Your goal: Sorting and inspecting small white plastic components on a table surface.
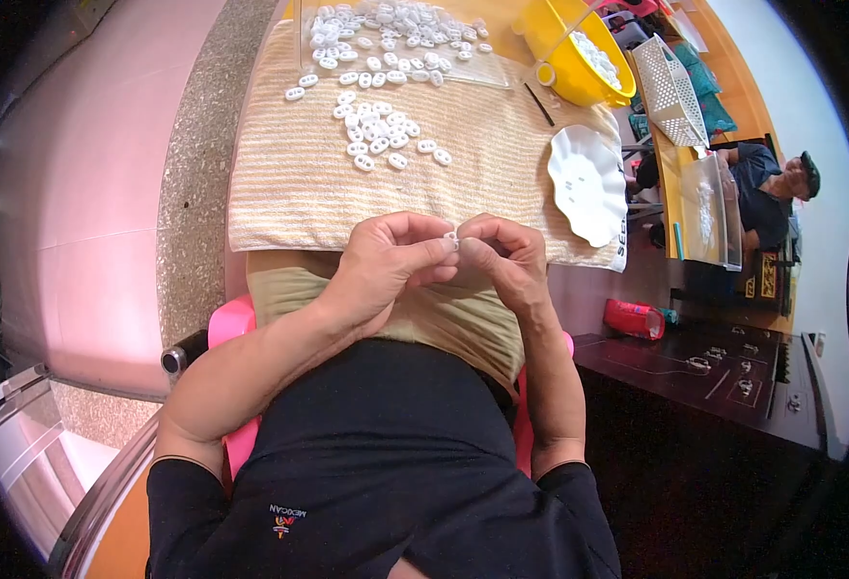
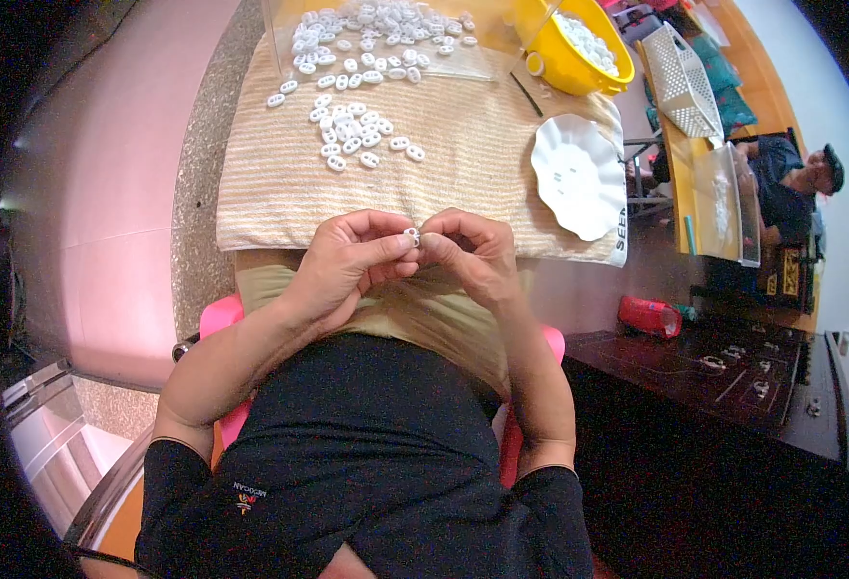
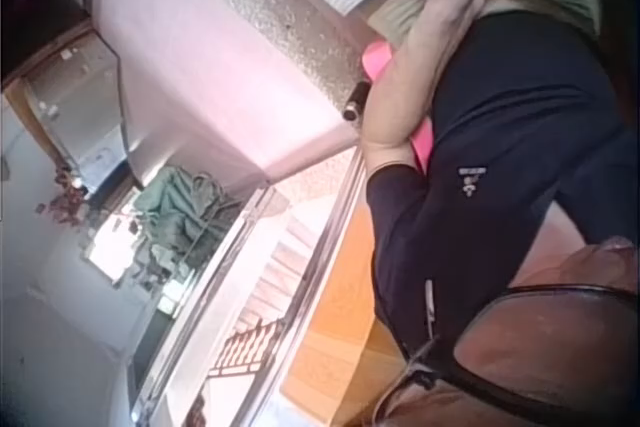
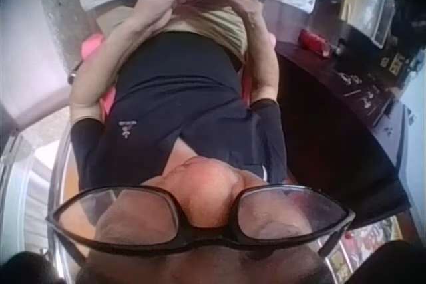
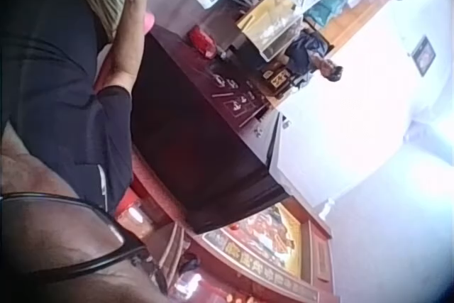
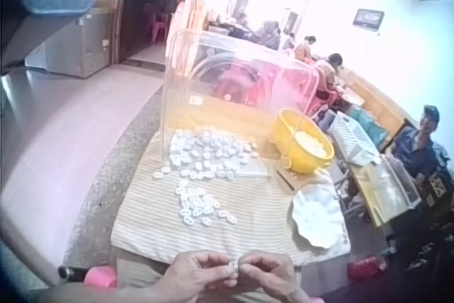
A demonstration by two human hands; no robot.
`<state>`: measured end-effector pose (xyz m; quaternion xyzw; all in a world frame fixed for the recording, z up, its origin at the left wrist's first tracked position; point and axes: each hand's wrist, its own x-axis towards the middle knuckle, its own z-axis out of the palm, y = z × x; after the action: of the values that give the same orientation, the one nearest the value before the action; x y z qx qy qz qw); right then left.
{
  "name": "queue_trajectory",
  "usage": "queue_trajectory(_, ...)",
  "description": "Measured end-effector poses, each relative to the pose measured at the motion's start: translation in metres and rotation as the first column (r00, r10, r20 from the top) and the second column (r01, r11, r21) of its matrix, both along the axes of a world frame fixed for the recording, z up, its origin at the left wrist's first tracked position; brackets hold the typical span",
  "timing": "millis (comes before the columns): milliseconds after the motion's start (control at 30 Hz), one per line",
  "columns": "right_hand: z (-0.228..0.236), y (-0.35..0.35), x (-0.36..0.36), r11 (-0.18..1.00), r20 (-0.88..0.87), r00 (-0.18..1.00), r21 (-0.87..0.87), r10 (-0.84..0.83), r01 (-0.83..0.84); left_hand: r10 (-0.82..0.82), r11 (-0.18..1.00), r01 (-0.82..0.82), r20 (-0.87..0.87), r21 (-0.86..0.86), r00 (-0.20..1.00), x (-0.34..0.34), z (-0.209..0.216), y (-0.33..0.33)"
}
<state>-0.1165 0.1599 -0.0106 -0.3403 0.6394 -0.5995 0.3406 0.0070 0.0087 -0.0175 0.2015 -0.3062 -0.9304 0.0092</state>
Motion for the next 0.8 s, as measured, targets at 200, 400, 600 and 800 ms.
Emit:
queue_trajectory(200,0.0048,-0.0005,0.0003,1.0,-0.055,0.998,0.021,0.009,-0.008,-0.03,0.999,0.03,-0.005,-0.033,1.0,-0.0002,-0.0048,-0.0013)
queue_trajectory(400,0.0031,0.0004,-0.0017,0.999,-0.141,0.989,0.039,0.04,-0.035,-0.033,0.999,0.033,-0.01,-0.041,0.999,0.0006,-0.0042,-0.0011)
queue_trajectory(600,0.0031,-0.0002,0.0016,0.999,-0.107,0.994,0.045,0.02,-0.015,-0.03,0.999,0.03,-0.001,-0.043,1.0,0.0004,-0.0047,-0.0007)
queue_trajectory(800,0.0041,-0.0021,0.0035,0.996,-0.222,0.975,0.092,0.028,-0.007,-0.012,0.997,0.011,-0.01,-0.072,1.0,0.0003,-0.0074,-0.0001)
